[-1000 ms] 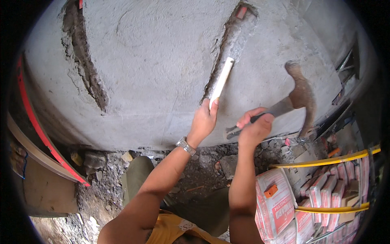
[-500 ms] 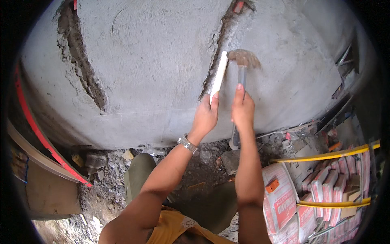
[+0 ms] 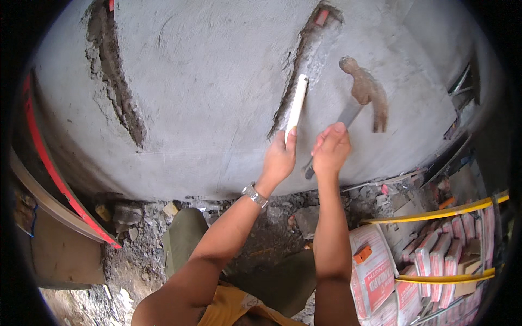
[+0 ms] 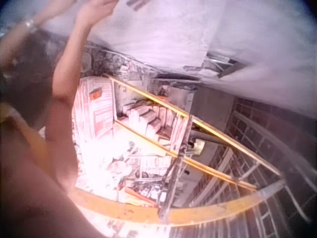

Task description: The person uses a hammer to tap a white plastic pipe into a vertical groove cut into a concrete wall. They repeatedly adjust the pipe's position and strike it to ensure it is seated flush within the channel.

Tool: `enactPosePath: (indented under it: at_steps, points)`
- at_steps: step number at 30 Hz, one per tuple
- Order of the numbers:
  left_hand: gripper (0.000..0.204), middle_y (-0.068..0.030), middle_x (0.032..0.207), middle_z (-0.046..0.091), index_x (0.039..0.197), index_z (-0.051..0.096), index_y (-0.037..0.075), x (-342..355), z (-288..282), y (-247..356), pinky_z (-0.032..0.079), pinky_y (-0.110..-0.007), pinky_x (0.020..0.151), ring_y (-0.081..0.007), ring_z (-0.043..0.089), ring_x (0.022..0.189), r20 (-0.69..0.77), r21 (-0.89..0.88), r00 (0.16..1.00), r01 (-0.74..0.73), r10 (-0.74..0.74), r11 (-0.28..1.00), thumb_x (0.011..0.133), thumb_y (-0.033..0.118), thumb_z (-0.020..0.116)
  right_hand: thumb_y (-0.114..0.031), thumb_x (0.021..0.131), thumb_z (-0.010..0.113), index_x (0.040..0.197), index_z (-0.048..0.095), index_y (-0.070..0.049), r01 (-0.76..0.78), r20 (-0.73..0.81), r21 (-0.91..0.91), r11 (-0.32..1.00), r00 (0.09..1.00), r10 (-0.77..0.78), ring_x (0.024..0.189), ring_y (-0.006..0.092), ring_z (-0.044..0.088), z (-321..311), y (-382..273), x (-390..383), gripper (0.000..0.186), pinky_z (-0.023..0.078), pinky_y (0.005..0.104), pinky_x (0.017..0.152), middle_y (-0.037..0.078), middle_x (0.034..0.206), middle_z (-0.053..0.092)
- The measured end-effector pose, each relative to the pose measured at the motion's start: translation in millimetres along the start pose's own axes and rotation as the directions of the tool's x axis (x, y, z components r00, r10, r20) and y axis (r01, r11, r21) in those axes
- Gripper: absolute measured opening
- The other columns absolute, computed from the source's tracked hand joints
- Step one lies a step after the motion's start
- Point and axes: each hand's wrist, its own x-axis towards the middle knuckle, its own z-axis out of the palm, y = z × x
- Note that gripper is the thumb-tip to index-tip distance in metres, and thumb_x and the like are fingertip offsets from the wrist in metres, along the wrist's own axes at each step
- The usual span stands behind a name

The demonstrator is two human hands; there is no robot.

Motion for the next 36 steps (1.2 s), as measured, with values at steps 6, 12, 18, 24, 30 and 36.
enactPosePath:
  at_steps: [6,12,18,24,30,36]
  points:
    - [0.056,-0.0079,0.063,0.056,0.085,0.054,0.002,8.4,-2.1,-6.1,0.046,-0.038,0.055,-0.0197,0.057,0.057,-0.073,0.016,0.997,-0.009,0.010,1.000,0.109,0.051,0.045,-0.061,0.108,0.037,0.077,0.052,-0.002,-0.232,0.188,-0.108,0.967,0.950,0.250,0.047,0.0138,0.050,-2.6,-37.8,-0.9,0.068,0.041,0.0320,0.043,0.003,0.059,0.049]
    - [0.056,-0.0109,0.065,0.058,0.089,0.056,0.000,1.3,-0.1,-12.6,0.046,-0.041,0.055,-0.0237,0.058,0.057,-0.063,0.003,0.997,-0.039,0.039,0.999,0.109,0.051,0.046,-0.059,0.108,0.039,0.076,0.049,-0.006,-0.228,0.200,-0.118,0.967,0.948,0.248,0.041,0.0135,0.044,4.6,-13.9,5.3,0.063,0.036,0.0316,0.038,0.002,0.058,0.046]
    - [0.053,-0.0201,0.068,0.060,0.094,0.057,-0.002,-23.7,-12.2,19.4,0.046,-0.047,0.060,-0.0355,0.060,0.061,0.027,0.087,0.992,-0.128,0.126,0.988,0.109,0.048,0.046,-0.059,0.109,0.037,0.083,0.046,-0.006,-0.250,0.053,0.224,0.942,0.968,0.244,0.040,0.0134,0.042,-22.9,-29.5,-33.5,0.059,0.036,0.0299,0.038,0.003,0.059,0.044]
    - [0.054,-0.0231,0.070,0.060,0.093,0.058,-0.002,10.3,-23.8,7.5,0.047,-0.048,0.061,-0.0375,0.061,0.063,-0.049,0.158,0.992,-0.106,0.115,0.982,0.109,0.049,0.046,-0.056,0.110,0.036,0.081,0.047,-0.006,-0.146,0.063,0.206,0.968,0.989,0.136,0.042,0.0122,0.046,-35.6,-65.7,-39.6,0.060,0.039,0.0282,0.042,0.002,0.059,0.046]
    - [0.056,-0.0211,0.067,0.059,0.092,0.059,-0.002,5.9,-25.4,8.2,0.047,-0.048,0.061,-0.0360,0.061,0.063,-0.047,0.158,0.997,-0.053,0.061,0.986,0.109,0.050,0.046,-0.055,0.111,0.034,0.083,0.049,-0.004,0.163,-0.135,0.372,0.914,0.983,-0.120,0.045,0.0142,0.049,-24.8,-67.3,-43.8,0.060,0.042,0.0289,0.047,0.005,0.060,0.050]
    - [0.052,-0.0315,0.081,0.063,0.096,0.057,-0.003,8.2,-4.4,1.2,0.048,-0.054,0.068,-0.0516,0.064,0.080,-0.038,0.027,0.998,-0.058,0.059,0.998,0.110,0.046,0.045,-0.058,0.109,0.038,0.081,0.050,-0.005,-0.050,0.066,-0.052,0.997,0.996,0.053,0.046,0.0147,0.048,5.1,20.7,13.7,0.061,0.041,0.0311,0.044,0.005,0.061,0.049]
